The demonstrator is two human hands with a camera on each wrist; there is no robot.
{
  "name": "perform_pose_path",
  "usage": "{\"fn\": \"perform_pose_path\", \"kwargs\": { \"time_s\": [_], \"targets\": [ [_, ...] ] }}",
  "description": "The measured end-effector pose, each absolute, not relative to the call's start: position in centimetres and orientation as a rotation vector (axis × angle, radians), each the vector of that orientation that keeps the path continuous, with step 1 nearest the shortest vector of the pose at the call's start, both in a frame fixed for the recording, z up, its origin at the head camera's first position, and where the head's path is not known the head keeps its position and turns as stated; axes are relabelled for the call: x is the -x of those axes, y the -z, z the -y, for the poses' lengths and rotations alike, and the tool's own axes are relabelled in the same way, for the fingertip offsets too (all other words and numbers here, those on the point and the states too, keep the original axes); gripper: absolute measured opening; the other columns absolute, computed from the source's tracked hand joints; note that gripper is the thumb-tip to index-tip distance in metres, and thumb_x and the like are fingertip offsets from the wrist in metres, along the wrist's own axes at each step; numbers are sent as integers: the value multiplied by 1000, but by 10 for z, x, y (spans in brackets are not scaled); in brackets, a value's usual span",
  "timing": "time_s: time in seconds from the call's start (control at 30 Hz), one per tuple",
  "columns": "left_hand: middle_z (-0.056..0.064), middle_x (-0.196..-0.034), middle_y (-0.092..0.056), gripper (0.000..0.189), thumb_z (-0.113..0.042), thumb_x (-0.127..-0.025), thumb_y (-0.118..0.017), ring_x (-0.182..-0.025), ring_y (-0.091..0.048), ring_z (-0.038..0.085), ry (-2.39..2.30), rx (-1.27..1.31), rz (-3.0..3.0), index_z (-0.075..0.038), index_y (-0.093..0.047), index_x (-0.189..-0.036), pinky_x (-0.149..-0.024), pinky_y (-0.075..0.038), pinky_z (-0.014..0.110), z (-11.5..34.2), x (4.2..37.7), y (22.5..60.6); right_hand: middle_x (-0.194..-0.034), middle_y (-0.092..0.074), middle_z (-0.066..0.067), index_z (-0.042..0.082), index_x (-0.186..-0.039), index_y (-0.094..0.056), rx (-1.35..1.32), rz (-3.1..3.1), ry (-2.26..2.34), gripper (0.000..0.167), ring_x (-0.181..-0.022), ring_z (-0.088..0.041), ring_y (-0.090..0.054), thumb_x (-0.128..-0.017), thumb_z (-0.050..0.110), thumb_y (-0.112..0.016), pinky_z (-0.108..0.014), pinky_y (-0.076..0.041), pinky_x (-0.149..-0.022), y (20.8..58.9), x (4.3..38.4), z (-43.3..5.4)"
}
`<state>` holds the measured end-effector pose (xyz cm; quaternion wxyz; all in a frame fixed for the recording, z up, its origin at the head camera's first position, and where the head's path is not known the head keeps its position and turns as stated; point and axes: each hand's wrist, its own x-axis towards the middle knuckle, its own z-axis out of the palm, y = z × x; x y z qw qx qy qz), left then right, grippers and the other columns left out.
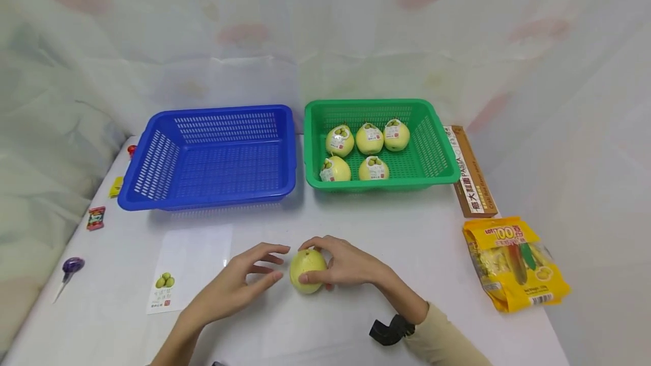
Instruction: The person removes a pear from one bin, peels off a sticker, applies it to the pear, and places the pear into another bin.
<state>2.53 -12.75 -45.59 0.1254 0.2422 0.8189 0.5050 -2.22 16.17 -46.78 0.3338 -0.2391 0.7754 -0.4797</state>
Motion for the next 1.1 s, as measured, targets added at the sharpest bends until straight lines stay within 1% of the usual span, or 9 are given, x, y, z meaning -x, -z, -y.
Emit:
{"fn": "perform_pose_path", "kwargs": {
  "time_s": [0.13,0.23,0.4,0.67,0.83,0.9,1.0,1.07,1.1],
  "targets": [
    [4,-151,-63,48,-25,-106,-72,-130,-71,27,-1454,-683,-2360,-18,-58,-152,-100,-66,31,117,-26,464,-133,-64,-15,20,-144,-62,542,-2099,1416,47,-67,-30,-77,-102,33,-79,-27,-59,-58,472,19,-168],
    [4,-154,-60,55,-24,-106,-72,-132,-69,28,-1459,-648,-2354,-19,-53,-157,-102,-65,32,115,-26,468,-138,-64,-19,17,-145,-62,479,-2163,1527,44,-76,-33,-79,-105,28,-75,-32,-64,-64,475,16,-173],
    [5,-156,-58,63,-27,-105,-73,-134,-67,27,-1435,-602,-2362,-17,-48,-162,-103,-65,33,115,-24,472,-148,-60,-21,20,-153,-56,474,-2209,1538,53,-86,-28,-79,-105,27,-75,-26,-63,-73,478,14,-175],
    [5,-158,-58,62,-29,-106,-72,-135,-67,27,-1430,-607,-2345,-18,-48,-162,-104,-65,37,119,-24,472,-149,-60,-20,19,-158,-52,506,-2256,1435,62,-81,-27,-76,-103,32,-77,-24,-59,-66,468,16,-178],
    [11,-159,-58,60,-29,-107,-72,-135,-67,33,-1458,-600,-2397,-13,-51,-160,-105,-65,39,136,-30,469,-142,-63,-21,20,-155,-55,543,-2448,1397,61,-77,-12,-71,-101,34,-80,-24,-61,-67,444,11,-174],
    [14,-153,-63,55,-24,-106,-72,-129,-71,32,-1475,-573,-2507,-9,-54,-157,-101,-66,38,151,-34,468,-134,-66,-19,20,-151,-59,614,-2479,1444,56,-76,-7,-67,-100,30,-81,-24,-62,-69,434,8,-163],
    [16,-135,-73,45,-10,-103,-75,-109,-76,24,-1423,-458,-2807,-4,-63,-146,-88,-68,33,185,-41,468,-123,-71,-14,15,-143,-65,826,-2341,1520,45,-78,-2,-66,-101,23,-79,-23,-64,-72,426,3,-127],
    [16,-123,-76,41,-2,-99,-76,-96,-74,21,-1292,-296,-3029,-1,-67,-139,-77,-67,29,214,-47,468,-121,-74,-11,13,-140,-67,964,-2190,1480,39,-83,3,-68,-103,22,-76,-21,-65,-75,425,1,-95],
    [17,-119,-76,40,1,-97,-76,-94,-73,21,-1214,-196,-3106,0,-68,-136,-74,-65,27,228,-50,468,-124,-75,-11,12,-140,-67,1012,-2111,1444,37,-88,4,-69,-105,22,-74,-19,-65,-78,428,1,-77]
  ]
}}
